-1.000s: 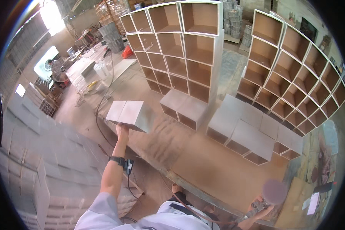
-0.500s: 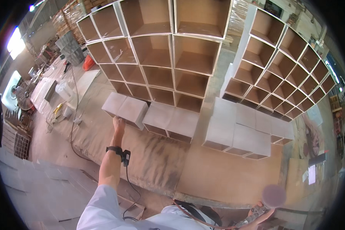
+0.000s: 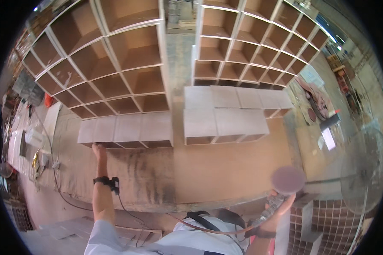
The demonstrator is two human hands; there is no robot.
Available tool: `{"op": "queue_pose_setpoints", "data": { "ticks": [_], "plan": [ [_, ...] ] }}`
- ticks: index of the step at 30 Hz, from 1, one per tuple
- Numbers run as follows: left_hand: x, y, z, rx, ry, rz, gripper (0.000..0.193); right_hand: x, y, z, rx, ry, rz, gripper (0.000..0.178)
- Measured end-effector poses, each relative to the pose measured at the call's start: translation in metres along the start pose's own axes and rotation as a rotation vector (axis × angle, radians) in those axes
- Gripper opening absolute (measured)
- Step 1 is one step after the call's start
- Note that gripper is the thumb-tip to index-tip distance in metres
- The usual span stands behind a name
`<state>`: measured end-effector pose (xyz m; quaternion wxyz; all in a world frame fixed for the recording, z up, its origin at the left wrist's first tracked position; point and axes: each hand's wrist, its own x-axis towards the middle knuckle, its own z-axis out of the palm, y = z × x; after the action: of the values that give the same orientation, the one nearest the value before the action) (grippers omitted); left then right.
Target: The person uses an orbital sander to smooth the surfaces of small white wooden boxes. They pick up each box, sand its top and sides, and place it back on the workbench. The process is repeated for several boxes in a workshop setting.
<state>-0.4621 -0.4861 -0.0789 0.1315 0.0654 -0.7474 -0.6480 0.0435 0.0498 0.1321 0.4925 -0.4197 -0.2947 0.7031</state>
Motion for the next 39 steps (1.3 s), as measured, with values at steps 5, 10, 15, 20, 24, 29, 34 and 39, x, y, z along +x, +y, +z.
{"op": "queue_pose_setpoints", "data": {
  "ticks": [5, 10, 15, 20, 24, 29, 34, 39],
  "plan": [
    [-0.006, -0.001, -0.03, -0.193, -0.067, -0.001, 0.041, 0.014, 0.001, -0.015, 0.021, -0.146, 0.004, 0.046],
    [-0.179, 0.141, 0.044, -0.124, 0.217, 0.115, 0.035, 0.021, -0.009, -0.014, 0.067, -0.017, 0.042, 0.045],
    [-0.333, 0.202, 0.179, -0.072, -0.627, -0.198, 0.048, 0.046, -0.026, -0.022, -0.042, -0.019, 0.185, 0.053],
    [-0.397, 0.191, 0.335, 0.311, -0.697, 0.373, 0.064, 0.089, -0.045, -0.046, 0.031, -0.138, 0.173, 0.047],
    [-0.385, 0.219, 0.427, 0.539, -0.75, 0.052, 0.054, 0.125, -0.082, -0.076, -0.009, -0.181, 0.109, 0.045],
    [-0.378, 0.185, 0.462, 0.433, -0.432, 0.311, 0.044, 0.192, -0.105, -0.14, 0.166, -0.254, 0.074, 0.034],
    [-0.39, 0.153, 0.457, 0.841, -0.445, 0.316, 0.037, 0.24, -0.114, -0.186, 0.083, -0.423, 0.142, 0.037],
    [-0.469, 0.041, 0.41, 0.574, -0.469, 0.508, 0.019, 0.271, -0.118, -0.174, -0.029, -0.287, 0.221, 0.043]
  ]
}}
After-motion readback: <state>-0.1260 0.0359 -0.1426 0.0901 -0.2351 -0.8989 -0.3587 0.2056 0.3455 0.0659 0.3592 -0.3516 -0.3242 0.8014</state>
